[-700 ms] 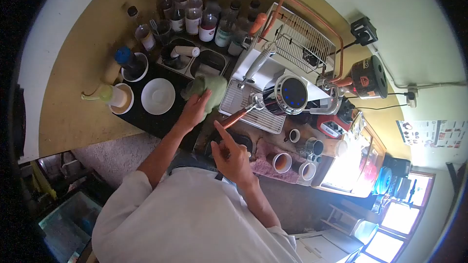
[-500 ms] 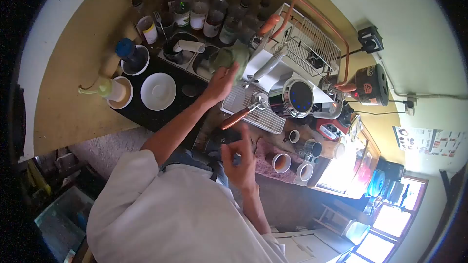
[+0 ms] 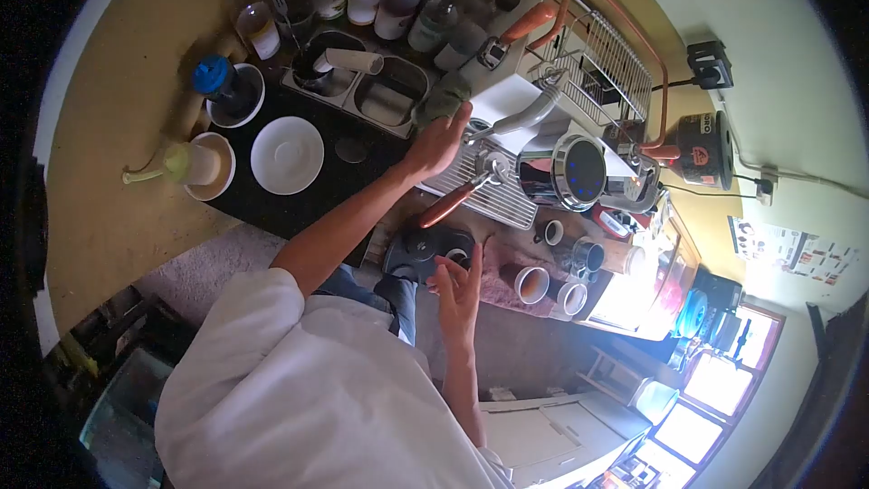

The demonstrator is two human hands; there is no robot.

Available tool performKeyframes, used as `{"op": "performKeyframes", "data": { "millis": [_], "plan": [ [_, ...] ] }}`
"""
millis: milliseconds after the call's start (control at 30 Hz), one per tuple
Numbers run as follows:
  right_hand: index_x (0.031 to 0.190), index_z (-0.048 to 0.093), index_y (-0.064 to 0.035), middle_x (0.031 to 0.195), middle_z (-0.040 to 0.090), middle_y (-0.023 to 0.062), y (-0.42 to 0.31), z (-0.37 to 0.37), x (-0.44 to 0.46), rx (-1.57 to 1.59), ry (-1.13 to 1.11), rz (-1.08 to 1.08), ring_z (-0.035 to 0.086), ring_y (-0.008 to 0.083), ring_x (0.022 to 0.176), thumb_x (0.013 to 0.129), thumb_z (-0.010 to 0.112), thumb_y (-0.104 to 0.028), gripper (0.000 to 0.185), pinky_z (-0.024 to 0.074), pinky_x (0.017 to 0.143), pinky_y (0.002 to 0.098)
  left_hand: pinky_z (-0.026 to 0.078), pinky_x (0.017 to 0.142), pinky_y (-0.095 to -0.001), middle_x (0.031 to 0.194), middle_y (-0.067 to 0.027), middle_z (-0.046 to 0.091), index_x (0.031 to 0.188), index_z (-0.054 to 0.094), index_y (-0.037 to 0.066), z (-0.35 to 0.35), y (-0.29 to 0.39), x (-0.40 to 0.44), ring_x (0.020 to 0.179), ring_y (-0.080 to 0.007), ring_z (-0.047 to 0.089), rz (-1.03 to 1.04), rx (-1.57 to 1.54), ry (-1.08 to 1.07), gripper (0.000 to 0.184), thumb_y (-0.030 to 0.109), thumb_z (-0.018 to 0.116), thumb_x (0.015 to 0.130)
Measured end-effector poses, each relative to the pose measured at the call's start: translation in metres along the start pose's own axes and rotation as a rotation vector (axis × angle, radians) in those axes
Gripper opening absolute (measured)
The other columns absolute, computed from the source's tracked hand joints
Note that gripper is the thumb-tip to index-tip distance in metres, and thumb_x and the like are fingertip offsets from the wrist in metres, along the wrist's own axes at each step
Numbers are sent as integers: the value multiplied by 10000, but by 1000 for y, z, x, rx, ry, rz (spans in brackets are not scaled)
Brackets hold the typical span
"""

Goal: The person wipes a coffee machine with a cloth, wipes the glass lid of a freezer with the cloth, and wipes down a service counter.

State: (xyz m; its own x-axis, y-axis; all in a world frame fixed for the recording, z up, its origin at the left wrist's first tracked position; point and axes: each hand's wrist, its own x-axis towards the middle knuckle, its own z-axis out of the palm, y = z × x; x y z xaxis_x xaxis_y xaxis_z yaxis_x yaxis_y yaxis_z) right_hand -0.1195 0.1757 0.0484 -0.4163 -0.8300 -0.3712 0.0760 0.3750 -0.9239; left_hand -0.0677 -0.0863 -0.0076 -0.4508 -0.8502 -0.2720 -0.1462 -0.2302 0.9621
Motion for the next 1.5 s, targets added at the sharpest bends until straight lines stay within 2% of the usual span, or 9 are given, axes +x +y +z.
{"op": "performKeyframes", "data": {
  "millis": [167, 267, 567, 733, 967, 1067, 1200, 1433, 1500],
  "plan": [
    [1444, 463, -24, 1108, 666, 112, 11, 11, -3, 19, -73, 71, 638, 126, 857, 1055, 499, -330, 496, 507, 789, 270, 404, 974, -430, 1172, -283, 583, 1281, 508, -54, 12, 12, -22, 1112, -368, 576, 499, -77, 157, 670, 547, 338, 1039],
    [1260, 604, 30, 984, 684, 114, 10, 15, -4, 136, -80, 53, 636, 136, 810, 1076, 405, -403, 510, 504, 764, 277, 395, 994, -426, 1189, -281, 582, 1288, 517, -46, 0, 19, -23, 1138, -385, 560, 327, -42, 88, 659, 540, 349, 1038],
    [1130, 645, 38, 763, 656, 66, -31, 23, 14, -232, -21, -175, 628, 121, 699, 1053, 513, -224, 304, 498, 656, 248, 412, 967, -420, 1132, -214, 599, 1209, 564, -57, -6, 0, 8, 1059, -351, 561, 687, -128, 249, 436, 317, 387, 1071],
    [1211, 615, 13, 815, 657, 52, -55, 9, 24, -279, 84, -297, 628, 99, 728, 1019, 560, -121, 240, 496, 675, 227, 397, 1001, -377, 1201, -209, 587, 1261, 548, -57, -11, -7, 19, 1128, -323, 547, 270, -100, 56, 457, 327, 388, 1072],
    [1509, 280, -38, 828, 647, 55, -46, 24, 28, -208, 27, -319, 565, 79, 673, 1013, 561, -106, 575, 454, 628, 206, 410, 989, -411, 1190, -257, 587, 1226, 551, -57, -3, 9, 2, 1114, -400, 551, 448, -144, 96, 512, 385, 340, 1075],
    [1559, 154, -36, 829, 653, 73, -42, 31, 27, -243, 39, -400, 597, 102, 708, 997, 562, -67, 695, 485, 679, 233, 485, 800, -508, 797, -286, 617, 1065, 604, -52, -1, -10, 28, 814, -458, 623, 243, -73, 141, 507, 394, 361, 1068],
    [1582, 81, -86, 803, 632, 38, -33, 27, 34, -320, 40, -276, 530, 53, 663, 1010, 576, -142, 759, 416, 588, 195, 457, 897, -475, 896, -306, 630, 1168, 565, -84, -18, -9, 25, 964, -467, 606, 176, 315, -16, 527, 390, 357, 1067],
    [1310, 563, -41, 747, 640, 24, -10, 14, 24, -418, -98, -38, 576, 55, 671, 998, 601, -165, 338, 448, 608, 215, 451, 814, -442, 920, -231, 625, 1067, 589, -60, 2, -5, 11, 862, -423, 591, 716, 91, 377, 391, 281, 398, 1068],
    [1083, 706, -16, 720, 667, 48, -7, 5, 10, -515, -171, 89, 631, 71, 690, 979, 628, -157, 191, 490, 646, 242, 440, 870, -429, 981, -234, 624, 1088, 595, -54, -5, 2, 8, 923, -406, 584, 405, -13, 217, 419, 311, 391, 1067]
  ]
}}
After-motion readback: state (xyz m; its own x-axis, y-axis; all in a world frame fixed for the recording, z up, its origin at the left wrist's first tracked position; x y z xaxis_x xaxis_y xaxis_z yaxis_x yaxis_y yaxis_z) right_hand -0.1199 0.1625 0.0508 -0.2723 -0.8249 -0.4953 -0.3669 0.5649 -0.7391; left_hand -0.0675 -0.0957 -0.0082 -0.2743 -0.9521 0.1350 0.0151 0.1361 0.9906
